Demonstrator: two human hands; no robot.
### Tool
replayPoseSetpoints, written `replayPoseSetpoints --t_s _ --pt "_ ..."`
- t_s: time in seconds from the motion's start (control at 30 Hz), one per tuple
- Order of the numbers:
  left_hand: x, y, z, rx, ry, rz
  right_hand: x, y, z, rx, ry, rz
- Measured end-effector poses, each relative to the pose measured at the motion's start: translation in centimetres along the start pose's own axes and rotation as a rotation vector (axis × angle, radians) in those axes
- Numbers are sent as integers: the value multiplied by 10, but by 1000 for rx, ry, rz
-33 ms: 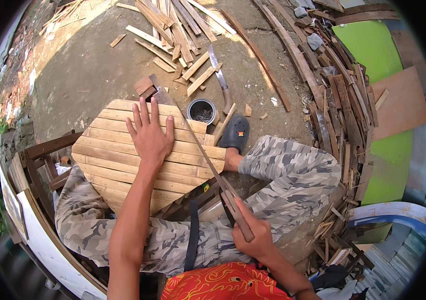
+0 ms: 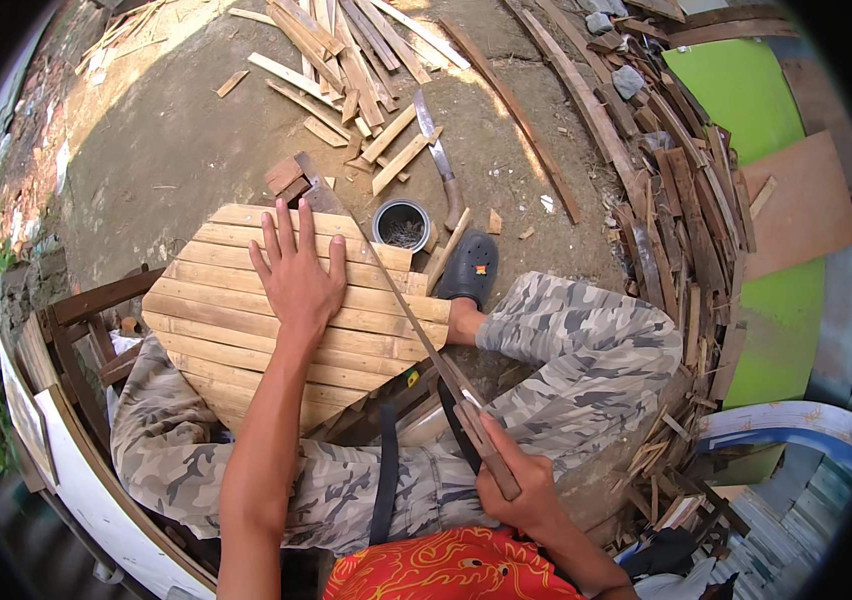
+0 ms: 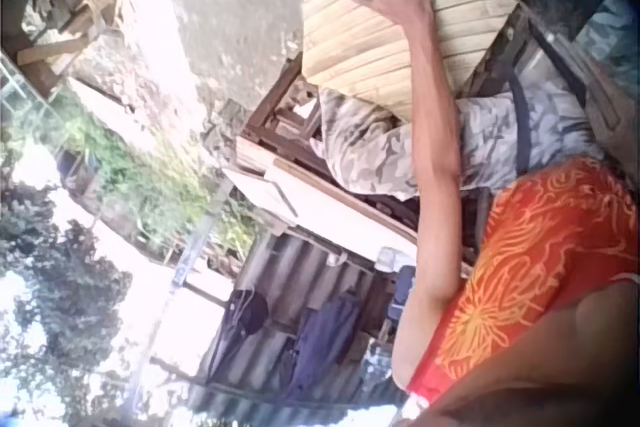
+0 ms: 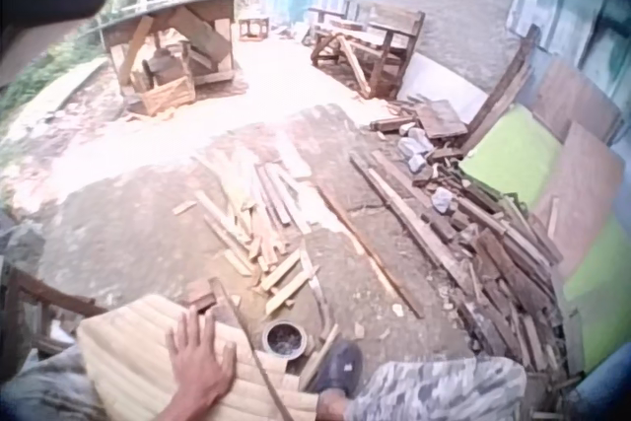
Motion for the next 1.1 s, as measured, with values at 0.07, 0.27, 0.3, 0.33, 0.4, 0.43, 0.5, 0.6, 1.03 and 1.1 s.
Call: replayPoseSetpoints --t_s 0.07,0.27,0.3,0.33,0.4,0.43,0.5,0.6,1.03,1.1 --pt "-2 0 2 28 -8 -16 10 -3 12 -16 -45 -49" --pt "7 0 0 10 2 -46 80 -67 104 33 -86 -72" --pt "8 -5 2 51 10 -89 72 -65 93 98 -42 -60" --pt "12 0 4 4 -19 8 53 -53 84 42 -128 -59" --pt "8 -5 0 10 12 -26 3 -15 41 -7 -178 -109" --pt "7 -6 2 15 6 -22 -2 -2 21 -28 -101 -73" --pt "6 -4 3 -10 -11 19 5 6 13 -31 -67 -96" --pt "5 -2 2 -8 -13 2 62 -31 78 29 -211 -139" --pt "6 -1 7 -37 -6 17 10 3 8 -103 -46 -86" --pt "7 -6 7 13 -1 -73 83 -48 57 -141 -174 -125"
Point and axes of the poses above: each hand's wrist, its own x-axis towards the middle knuckle, its own y-axis out of the back of the hand, z = x × y, the point moved 8 cm from there along x, towards the middle knuckle, and after that the axes turned 7 degrees about x, right-handed, at the moved point
